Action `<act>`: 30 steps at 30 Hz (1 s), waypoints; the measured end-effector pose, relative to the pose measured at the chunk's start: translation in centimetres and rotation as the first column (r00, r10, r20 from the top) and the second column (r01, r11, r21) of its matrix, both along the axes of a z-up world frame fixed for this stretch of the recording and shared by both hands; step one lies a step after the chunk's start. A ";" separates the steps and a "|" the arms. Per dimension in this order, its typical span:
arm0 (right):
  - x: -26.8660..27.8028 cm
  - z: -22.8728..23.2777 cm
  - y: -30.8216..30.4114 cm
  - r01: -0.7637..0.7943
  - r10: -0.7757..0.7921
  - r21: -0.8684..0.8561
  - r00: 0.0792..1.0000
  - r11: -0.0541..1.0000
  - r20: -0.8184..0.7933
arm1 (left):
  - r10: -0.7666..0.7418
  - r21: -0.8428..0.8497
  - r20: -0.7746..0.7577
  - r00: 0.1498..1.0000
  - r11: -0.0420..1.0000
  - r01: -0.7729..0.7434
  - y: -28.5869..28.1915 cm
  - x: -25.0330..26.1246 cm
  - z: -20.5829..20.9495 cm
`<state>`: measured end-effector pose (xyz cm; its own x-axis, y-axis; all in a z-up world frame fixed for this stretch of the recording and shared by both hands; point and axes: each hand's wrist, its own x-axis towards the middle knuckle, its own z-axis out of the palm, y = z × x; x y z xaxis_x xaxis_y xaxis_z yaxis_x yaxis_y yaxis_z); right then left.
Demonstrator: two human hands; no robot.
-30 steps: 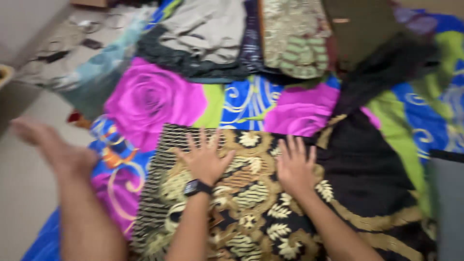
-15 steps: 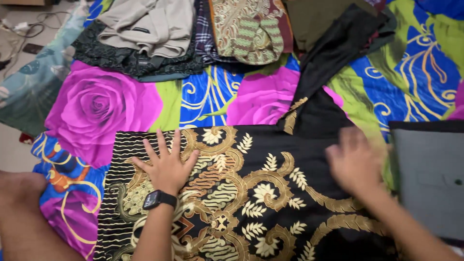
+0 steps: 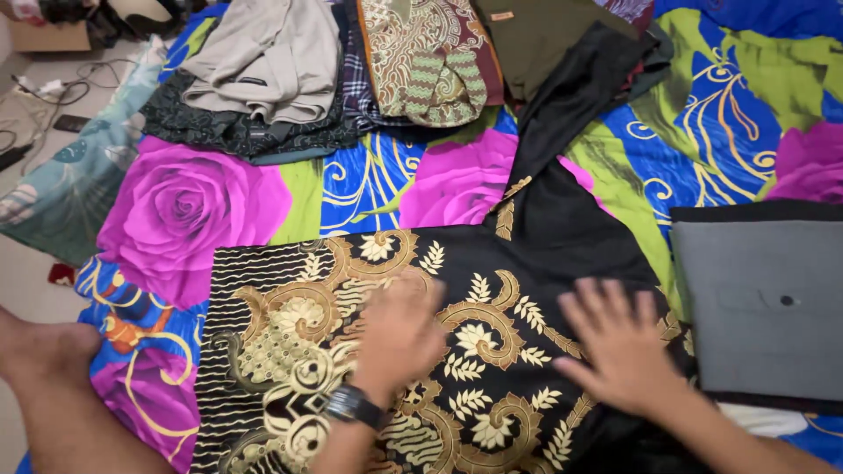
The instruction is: Folding various shirts and batik clothing on a bed.
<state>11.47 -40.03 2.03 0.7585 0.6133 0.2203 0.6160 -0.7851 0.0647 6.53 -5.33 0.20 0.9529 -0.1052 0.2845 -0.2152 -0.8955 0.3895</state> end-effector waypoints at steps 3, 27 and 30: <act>0.0 -0.1 2.6 -0.250 0.250 0.032 0.968 0.968 0.018 | -0.187 0.078 0.050 0.981 0.980 0.183 -1.7 -2.1 -0.6; 6.3 -4.2 -5.2 0.204 -0.196 0.085 0.976 0.975 -0.089 | 0.537 0.457 -0.423 0.730 0.822 -0.340 14.2 -7.8 -0.6; 7.5 -4.5 -3.3 0.440 -0.469 -0.275 0.882 0.855 -0.050 | 0.644 0.262 0.069 0.762 0.725 -0.637 16.6 -7.0 -2.3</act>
